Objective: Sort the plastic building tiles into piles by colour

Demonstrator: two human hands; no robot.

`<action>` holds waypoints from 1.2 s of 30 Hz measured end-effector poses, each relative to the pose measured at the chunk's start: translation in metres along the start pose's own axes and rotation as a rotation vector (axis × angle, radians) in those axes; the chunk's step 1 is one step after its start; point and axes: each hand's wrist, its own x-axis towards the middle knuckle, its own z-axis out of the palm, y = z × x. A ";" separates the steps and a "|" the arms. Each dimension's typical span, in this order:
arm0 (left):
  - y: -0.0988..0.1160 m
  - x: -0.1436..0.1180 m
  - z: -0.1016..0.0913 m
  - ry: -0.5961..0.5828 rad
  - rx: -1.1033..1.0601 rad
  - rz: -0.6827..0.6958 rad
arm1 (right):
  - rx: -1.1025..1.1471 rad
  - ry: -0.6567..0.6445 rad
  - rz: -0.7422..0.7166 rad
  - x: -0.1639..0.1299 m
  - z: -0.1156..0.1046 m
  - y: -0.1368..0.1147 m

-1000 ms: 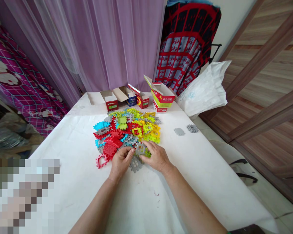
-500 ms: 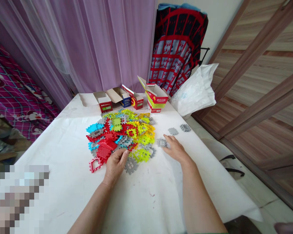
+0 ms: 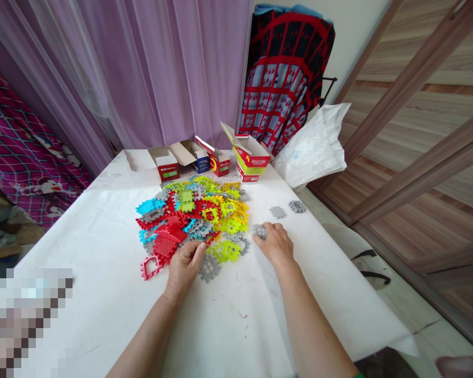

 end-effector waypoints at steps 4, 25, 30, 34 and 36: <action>-0.001 0.000 0.000 0.004 -0.004 0.010 | -0.034 -0.020 -0.004 -0.001 0.000 0.006; 0.004 0.002 -0.005 0.008 0.113 0.124 | -0.015 0.142 0.204 0.135 -0.035 0.120; 0.005 0.002 -0.005 -0.002 0.117 0.130 | -0.043 0.126 0.178 0.138 -0.032 0.122; 0.004 0.002 -0.005 -0.010 0.110 0.125 | -0.065 0.095 0.173 0.139 -0.031 0.121; 0.004 0.002 -0.004 -0.007 0.107 0.117 | -0.071 0.084 0.162 0.138 -0.031 0.121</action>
